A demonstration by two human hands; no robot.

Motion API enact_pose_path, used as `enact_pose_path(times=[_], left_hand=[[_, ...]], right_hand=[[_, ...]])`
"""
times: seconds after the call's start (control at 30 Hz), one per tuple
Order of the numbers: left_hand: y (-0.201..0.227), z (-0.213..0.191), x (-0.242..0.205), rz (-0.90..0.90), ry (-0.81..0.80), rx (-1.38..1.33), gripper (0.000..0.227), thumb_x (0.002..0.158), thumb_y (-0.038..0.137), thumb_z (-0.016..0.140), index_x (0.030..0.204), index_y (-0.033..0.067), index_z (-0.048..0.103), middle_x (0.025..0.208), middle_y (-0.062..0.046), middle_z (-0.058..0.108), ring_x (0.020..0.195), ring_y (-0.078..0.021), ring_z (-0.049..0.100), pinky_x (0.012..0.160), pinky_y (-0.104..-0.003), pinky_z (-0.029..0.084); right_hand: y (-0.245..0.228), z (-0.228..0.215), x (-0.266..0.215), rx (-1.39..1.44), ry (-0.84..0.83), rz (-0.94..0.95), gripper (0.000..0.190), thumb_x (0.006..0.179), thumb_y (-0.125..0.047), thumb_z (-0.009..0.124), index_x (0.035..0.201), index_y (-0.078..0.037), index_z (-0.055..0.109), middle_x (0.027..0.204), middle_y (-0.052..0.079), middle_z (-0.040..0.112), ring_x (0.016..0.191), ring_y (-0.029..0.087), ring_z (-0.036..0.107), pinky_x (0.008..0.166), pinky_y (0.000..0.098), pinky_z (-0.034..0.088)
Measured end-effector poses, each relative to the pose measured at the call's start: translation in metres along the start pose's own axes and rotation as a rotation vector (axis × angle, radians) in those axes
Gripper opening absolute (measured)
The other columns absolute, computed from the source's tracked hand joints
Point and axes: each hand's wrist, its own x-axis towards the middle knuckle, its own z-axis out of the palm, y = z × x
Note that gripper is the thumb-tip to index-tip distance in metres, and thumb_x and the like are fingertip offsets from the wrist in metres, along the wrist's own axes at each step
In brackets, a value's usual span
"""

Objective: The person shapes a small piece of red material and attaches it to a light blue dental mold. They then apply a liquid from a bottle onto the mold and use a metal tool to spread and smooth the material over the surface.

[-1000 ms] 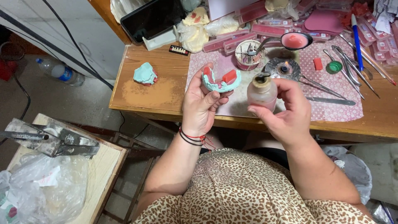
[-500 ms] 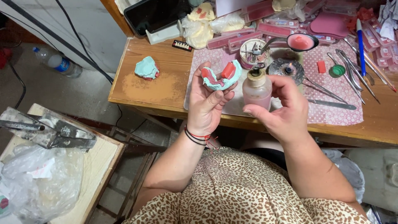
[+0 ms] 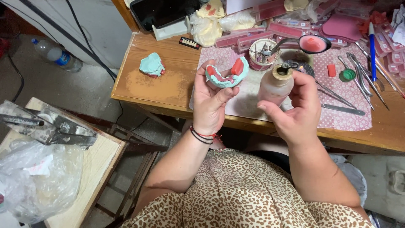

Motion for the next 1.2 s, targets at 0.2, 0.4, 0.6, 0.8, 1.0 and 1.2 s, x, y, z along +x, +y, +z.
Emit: enact_pose_path(times=[0.2,0.4,0.6,0.8,1.0,1.2], left_hand=[[0.008,0.001,0.007,0.181,0.046,0.416,0.084,0.081,-0.004,0.088,0.147,0.0139,0.038,0.124,-0.023,0.073,0.112,-0.0303,0.073,0.093,-0.034,0.066],[0.009,-0.011,0.007,0.406,0.109,1.019,0.073,0.082,0.018,0.092,0.140,0.0158,0.049,0.112,-0.016,0.079,0.106,-0.0235,0.078,0.085,-0.034,0.065],[0.021,-0.003,0.003,0.462,0.179,1.291,0.070,0.073,0.006,0.086,0.136,0.0149,0.056,0.111,-0.013,0.079,0.104,-0.0305,0.078,0.084,-0.042,0.064],[0.020,-0.001,0.005,0.502,0.167,1.356,0.070,0.072,0.010,0.088,0.135,0.0167,0.058,0.114,-0.009,0.079,0.105,-0.0315,0.077,0.085,-0.044,0.065],[0.019,-0.001,0.004,0.524,0.191,1.374,0.067,0.070,0.014,0.089,0.130,0.0129,0.059,0.107,-0.011,0.079,0.101,-0.0359,0.076,0.083,-0.047,0.064],[0.019,-0.002,0.005,0.531,0.200,1.412,0.068,0.071,0.022,0.090,0.131,0.0154,0.058,0.105,-0.011,0.079,0.099,-0.0364,0.076,0.081,-0.049,0.064]], right_hand=[[-0.010,0.021,-0.004,-0.034,-0.049,-0.045,0.076,0.077,-0.013,0.096,0.133,0.011,0.052,0.106,0.019,0.061,0.096,0.026,0.065,0.093,0.0421,0.054],[-0.027,0.048,0.005,-0.252,-0.047,-0.183,0.072,0.071,-0.027,0.103,0.122,0.008,0.066,0.094,0.016,0.066,0.080,0.029,0.065,0.083,0.0412,0.052],[-0.021,0.055,0.006,-0.377,-0.039,-0.180,0.064,0.075,-0.027,0.103,0.121,0.003,0.069,0.091,0.012,0.067,0.079,0.030,0.065,0.080,0.0435,0.052],[-0.020,0.055,0.004,-0.367,-0.042,-0.172,0.058,0.080,-0.024,0.100,0.120,0.002,0.068,0.090,0.013,0.065,0.082,0.032,0.065,0.081,0.0447,0.052],[-0.020,0.054,0.003,-0.356,-0.029,-0.159,0.055,0.079,-0.020,0.101,0.117,0.001,0.069,0.086,0.012,0.064,0.079,0.033,0.064,0.081,0.0452,0.052],[-0.018,0.049,0.004,-0.294,-0.030,-0.145,0.062,0.076,-0.021,0.103,0.120,0.003,0.067,0.088,0.013,0.065,0.079,0.028,0.063,0.083,0.0400,0.051]])
